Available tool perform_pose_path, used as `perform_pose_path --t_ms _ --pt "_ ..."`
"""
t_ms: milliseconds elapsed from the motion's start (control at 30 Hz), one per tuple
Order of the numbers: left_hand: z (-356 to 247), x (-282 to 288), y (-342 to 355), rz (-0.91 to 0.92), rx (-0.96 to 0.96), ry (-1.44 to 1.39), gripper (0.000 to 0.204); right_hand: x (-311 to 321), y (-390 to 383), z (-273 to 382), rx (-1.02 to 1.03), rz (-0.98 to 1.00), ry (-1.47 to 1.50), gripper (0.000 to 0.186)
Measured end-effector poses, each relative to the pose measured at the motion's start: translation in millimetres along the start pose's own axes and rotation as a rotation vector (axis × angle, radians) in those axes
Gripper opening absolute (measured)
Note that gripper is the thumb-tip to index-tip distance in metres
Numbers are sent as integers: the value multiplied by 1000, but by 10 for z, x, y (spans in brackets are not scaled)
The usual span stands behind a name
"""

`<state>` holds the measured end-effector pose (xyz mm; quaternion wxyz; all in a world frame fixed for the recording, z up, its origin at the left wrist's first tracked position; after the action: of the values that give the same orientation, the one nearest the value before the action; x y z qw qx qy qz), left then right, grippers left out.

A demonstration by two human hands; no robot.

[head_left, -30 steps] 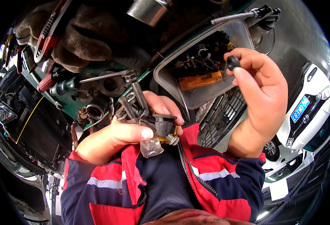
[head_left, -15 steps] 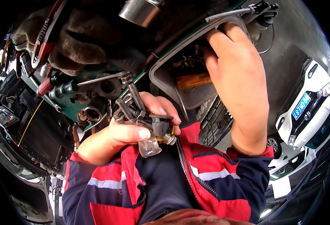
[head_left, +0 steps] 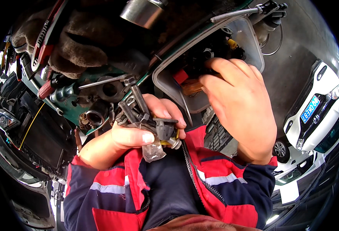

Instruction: The person handles various small mechanical components from a tray, including a spring and a rubber seal, and fits them onto a larger assembly.

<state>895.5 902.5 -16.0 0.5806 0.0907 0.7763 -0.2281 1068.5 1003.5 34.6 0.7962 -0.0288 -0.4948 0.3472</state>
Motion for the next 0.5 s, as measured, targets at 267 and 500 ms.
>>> perform_pose_path --t_ms 267,500 --pt "20 0 18 1 -4 43 41 -16 166 -26 -76 -216 -26 27" --pt "14 -16 -1 -31 2 35 40 27 69 54 -54 15 -212 26"
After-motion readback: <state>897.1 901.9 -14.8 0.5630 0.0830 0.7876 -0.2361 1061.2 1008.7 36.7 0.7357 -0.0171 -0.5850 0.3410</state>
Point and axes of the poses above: each hand's wrist, its own y-axis towards the middle knuckle, its own x-axis out of the back of the hand, z = x × y, the point moved 4 cm from there along y, towards the middle knuckle, and after that the axes turned 10 degrees about -x, right-handed, at the moved point
